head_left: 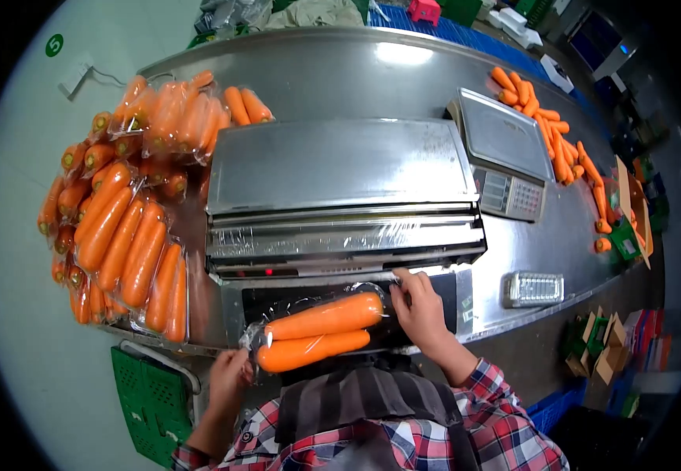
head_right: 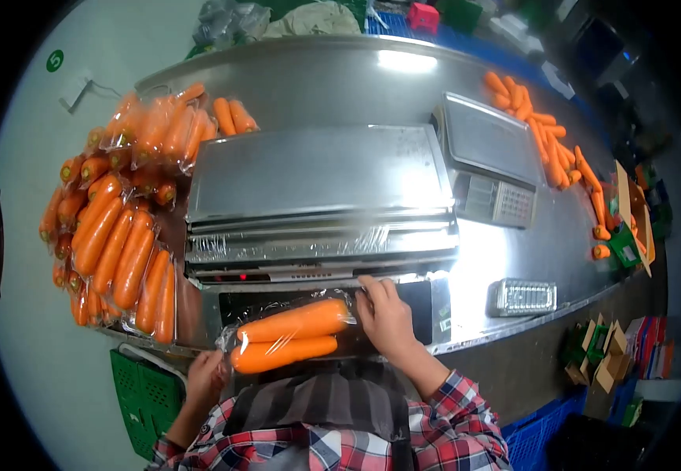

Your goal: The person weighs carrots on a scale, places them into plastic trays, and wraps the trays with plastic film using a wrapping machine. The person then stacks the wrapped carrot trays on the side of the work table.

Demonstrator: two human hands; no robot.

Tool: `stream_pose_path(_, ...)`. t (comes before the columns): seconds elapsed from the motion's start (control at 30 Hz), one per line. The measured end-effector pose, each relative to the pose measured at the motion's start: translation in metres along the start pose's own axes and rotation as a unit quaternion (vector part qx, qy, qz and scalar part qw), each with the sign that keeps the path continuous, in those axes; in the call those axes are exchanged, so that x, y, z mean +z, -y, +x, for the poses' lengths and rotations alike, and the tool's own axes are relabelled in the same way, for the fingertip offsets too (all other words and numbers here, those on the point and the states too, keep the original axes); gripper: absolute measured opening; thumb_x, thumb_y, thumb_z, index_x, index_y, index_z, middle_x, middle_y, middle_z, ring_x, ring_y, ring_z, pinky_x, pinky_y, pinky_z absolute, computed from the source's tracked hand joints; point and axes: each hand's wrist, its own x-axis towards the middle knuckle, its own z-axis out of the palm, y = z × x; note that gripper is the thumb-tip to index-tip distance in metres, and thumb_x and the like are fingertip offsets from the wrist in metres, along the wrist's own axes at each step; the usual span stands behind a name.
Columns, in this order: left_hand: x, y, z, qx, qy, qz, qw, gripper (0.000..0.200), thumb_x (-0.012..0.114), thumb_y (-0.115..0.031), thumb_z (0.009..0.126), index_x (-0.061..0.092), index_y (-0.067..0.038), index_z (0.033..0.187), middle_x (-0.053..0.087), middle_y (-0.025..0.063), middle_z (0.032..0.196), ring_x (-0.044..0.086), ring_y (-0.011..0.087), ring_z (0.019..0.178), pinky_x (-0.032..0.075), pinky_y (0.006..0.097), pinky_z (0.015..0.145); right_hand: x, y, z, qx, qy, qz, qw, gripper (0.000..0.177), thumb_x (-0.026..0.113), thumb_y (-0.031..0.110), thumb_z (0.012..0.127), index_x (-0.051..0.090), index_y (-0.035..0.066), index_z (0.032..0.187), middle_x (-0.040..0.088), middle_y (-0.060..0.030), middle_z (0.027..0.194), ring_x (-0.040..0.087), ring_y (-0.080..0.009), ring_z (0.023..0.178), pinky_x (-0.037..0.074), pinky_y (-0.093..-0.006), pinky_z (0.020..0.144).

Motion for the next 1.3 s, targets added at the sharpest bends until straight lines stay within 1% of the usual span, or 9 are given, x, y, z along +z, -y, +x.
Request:
stream_pose_path(0.2,-0.026,0.017,-0.023,-0.124,0.224,-0.063,0.965,0.03,0.07,-0.027,0.079,0.059,-0.003,0.093,0.051,-0.001,0.065,0.045,0.0094,0.052,0.037,0.0209,0.05,0.031,-0.002,-0.007,-0.059,0.059,0.123,0.989,0.017,0.062,0.011,0.084,0.058,0.006,0.1,0.061,-0.0191,0.077,0.06,-0.0337,0.062,0.049,-0.0336,0.054)
stream_pose_path(0.33,-0.039,0.008,-0.018,0.035,0.346,-0.002,0.938,0.03,0.078,-0.013,0.068,0.061,0.0,0.089,0.057,0.0,0.069,0.05,0.0089,0.058,0.04,0.0225,0.054,-0.062,0.029,0.047,0.11,-0.031,0.342,0.933,0.006,0.052,0.006,0.091,0.056,0.004,0.087,0.049,0.0047,0.061,0.039,-0.0003,0.045,0.028,-0.0169,0.039)
stream_pose_path(0.53,-0.003,-0.055,-0.006,0.073,0.504,0.203,0.836,0.026,0.082,-0.013,0.067,0.06,-0.001,0.073,0.06,0.0001,0.072,0.056,0.0069,0.069,0.045,0.0235,0.062,-0.016,0.048,0.015,0.025,0.508,0.437,0.742,0.027,0.047,0.029,0.095,0.057,0.005,0.103,0.054,-0.0018,0.08,0.052,-0.009,0.069,0.044,-0.0229,0.062)
stream_pose_path(0.57,-0.011,-0.068,0.006,0.093,0.501,0.234,0.828,0.019,0.076,-0.012,0.071,0.06,-0.002,0.075,0.058,-0.0006,0.068,0.052,0.0057,0.063,0.041,0.0218,0.057,0.011,0.037,-0.002,-0.22,0.503,0.423,0.721,0.031,0.043,0.028,0.096,0.055,0.003,0.11,0.054,-0.01,0.096,0.053,-0.0183,0.086,0.043,-0.0293,0.081)
stream_pose_path(0.7,0.045,-0.124,0.014,0.389,0.245,0.125,0.879,0.015,0.052,-0.009,0.089,0.063,-0.004,0.08,0.049,-0.0034,0.053,0.04,0.0009,0.04,0.029,0.0152,0.037,0.004,0.043,-0.009,-0.069,0.576,0.493,0.649,0.035,0.043,0.028,0.095,0.049,-0.001,0.115,0.051,-0.0122,0.11,0.051,-0.0236,0.101,0.04,-0.0313,0.089)
stream_pose_path(0.97,0.121,-0.02,-0.005,-0.077,0.567,-0.029,0.819,0.053,0.048,-0.036,0.087,0.044,-0.002,0.127,0.046,0.0116,0.128,0.045,0.0185,0.117,0.035,0.0317,0.099,0.002,0.016,-0.032,0.149,0.38,0.518,0.751,0.047,0.044,0.041,0.094,0.045,0.003,0.121,0.051,-0.0129,0.12,0.055,-0.026,0.105,0.044,-0.0355,0.093)
stream_pose_path(1.0,0.109,-0.009,0.004,-0.159,0.535,-0.123,0.821,0.061,0.042,-0.045,0.089,0.039,-0.001,0.132,0.043,0.012,0.132,0.042,0.0201,0.122,0.032,0.0332,0.103,-0.003,0.003,-0.033,0.366,0.325,0.686,0.538,0.057,0.038,0.049,0.094,0.043,0.003,0.127,0.049,-0.0142,0.127,0.056,-0.0281,0.108,0.044,-0.0397,0.096)
stream_pose_path(1.13,0.044,-0.009,0.005,-0.22,0.539,-0.354,0.732,0.082,0.037,-0.06,0.087,0.028,0.003,0.139,0.032,0.0188,0.142,0.033,0.0266,0.132,0.024,0.039,0.11,-0.029,0.014,-0.057,0.43,0.278,0.531,0.675,0.058,0.03,0.05,0.095,0.046,0.002,0.123,0.051,-0.0134,0.123,0.05,-0.0257,0.114,0.039,-0.0391,0.099)
stream_pose_path(1.3,0.021,-0.04,-0.009,-0.013,0.199,-0.043,0.979,0.052,0.052,-0.047,0.09,0.061,0.003,0.102,0.063,0.0085,0.094,0.06,0.0161,0.084,0.049,0.0301,0.076,-0.001,0.014,-0.042,0.23,0.249,0.514,0.788,0.046,0.035,0.039,0.098,0.044,0.0,0.12,0.053,-0.0132,0.114,0.055,-0.0216,0.102,0.044,-0.037,0.092)
